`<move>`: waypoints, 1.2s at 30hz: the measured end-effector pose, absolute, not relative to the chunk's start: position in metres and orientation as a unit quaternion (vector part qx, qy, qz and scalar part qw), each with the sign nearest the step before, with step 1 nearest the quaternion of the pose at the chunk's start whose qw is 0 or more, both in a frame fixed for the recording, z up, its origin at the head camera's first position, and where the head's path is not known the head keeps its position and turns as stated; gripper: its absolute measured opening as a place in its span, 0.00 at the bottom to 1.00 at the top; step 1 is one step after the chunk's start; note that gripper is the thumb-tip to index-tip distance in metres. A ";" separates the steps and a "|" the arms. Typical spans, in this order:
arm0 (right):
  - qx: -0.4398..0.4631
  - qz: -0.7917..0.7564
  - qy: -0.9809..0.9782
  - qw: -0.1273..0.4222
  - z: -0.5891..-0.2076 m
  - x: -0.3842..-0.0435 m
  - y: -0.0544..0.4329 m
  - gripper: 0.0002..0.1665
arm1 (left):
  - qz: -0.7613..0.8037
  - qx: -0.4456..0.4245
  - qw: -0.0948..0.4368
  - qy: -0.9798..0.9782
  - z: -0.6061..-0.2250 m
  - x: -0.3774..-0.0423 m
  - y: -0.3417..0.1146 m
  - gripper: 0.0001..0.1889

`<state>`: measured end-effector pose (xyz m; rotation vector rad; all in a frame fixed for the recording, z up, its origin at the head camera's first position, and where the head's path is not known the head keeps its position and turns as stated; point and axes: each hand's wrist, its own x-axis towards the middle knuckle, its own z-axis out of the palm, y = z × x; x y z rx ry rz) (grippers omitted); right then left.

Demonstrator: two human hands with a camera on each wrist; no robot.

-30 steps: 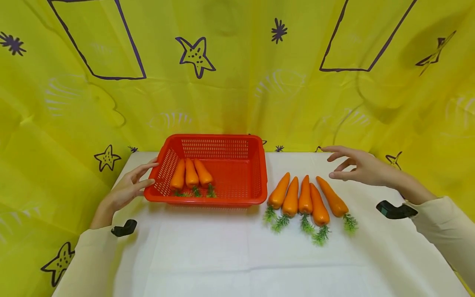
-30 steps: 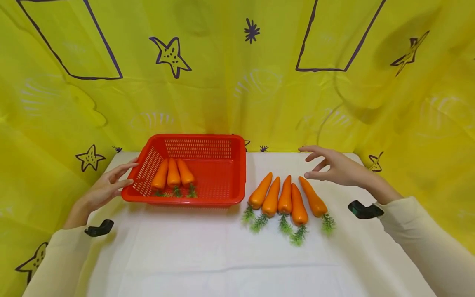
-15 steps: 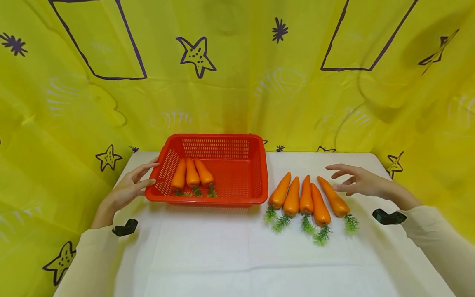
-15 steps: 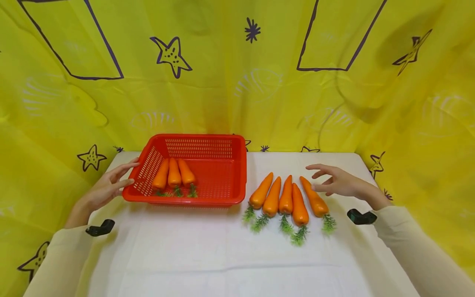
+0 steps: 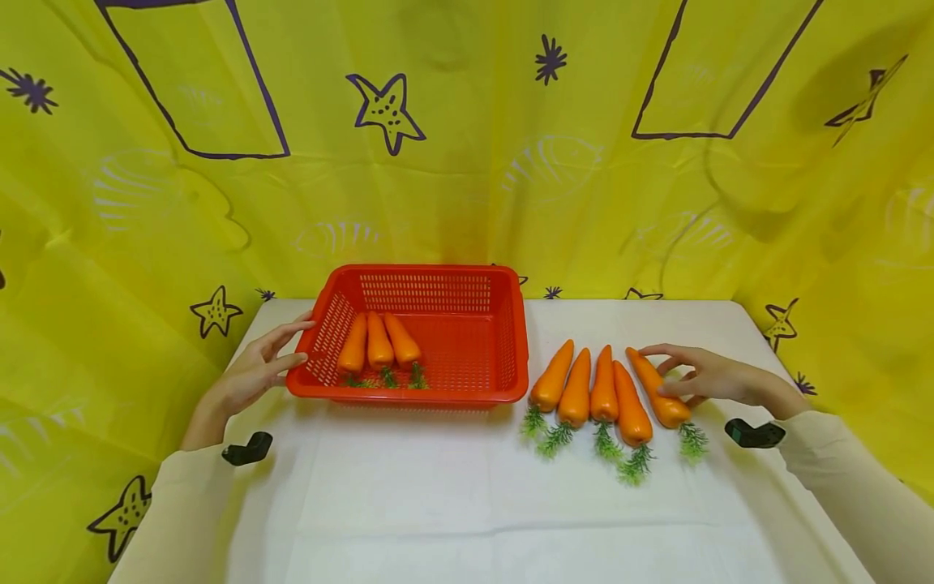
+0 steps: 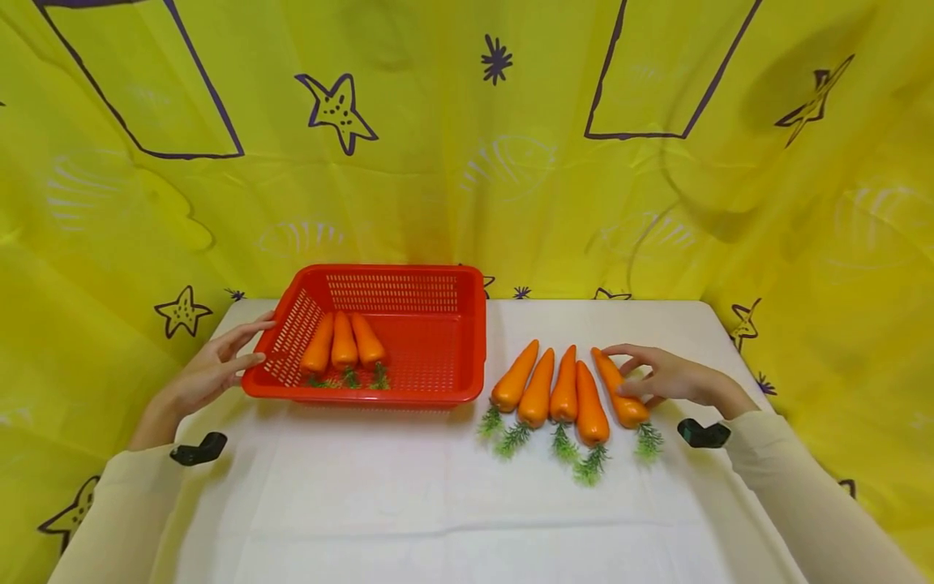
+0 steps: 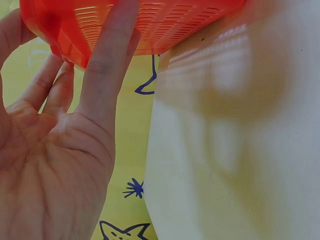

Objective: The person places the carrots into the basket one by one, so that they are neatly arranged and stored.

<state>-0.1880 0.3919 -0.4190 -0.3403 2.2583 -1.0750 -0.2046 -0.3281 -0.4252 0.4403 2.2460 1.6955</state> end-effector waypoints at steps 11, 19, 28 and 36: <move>-0.132 -0.423 0.844 0.303 -0.424 -0.189 0.387 0.43 | 0.588 0.149 0.144 0.782 -0.425 -0.204 -0.326 0.31; -0.142 -0.406 0.857 0.285 -0.425 -0.188 0.382 0.44 | 0.587 0.149 0.144 0.783 -0.422 -0.202 -0.325 0.31; -0.141 -0.398 0.862 0.280 -0.424 -0.187 0.380 0.44 | 0.586 0.154 0.141 0.783 -0.420 -0.199 -0.323 0.30; -0.147 -0.380 0.869 0.281 -0.421 -0.188 0.379 0.45 | 0.587 0.162 0.141 0.781 -0.423 -0.202 -0.325 0.30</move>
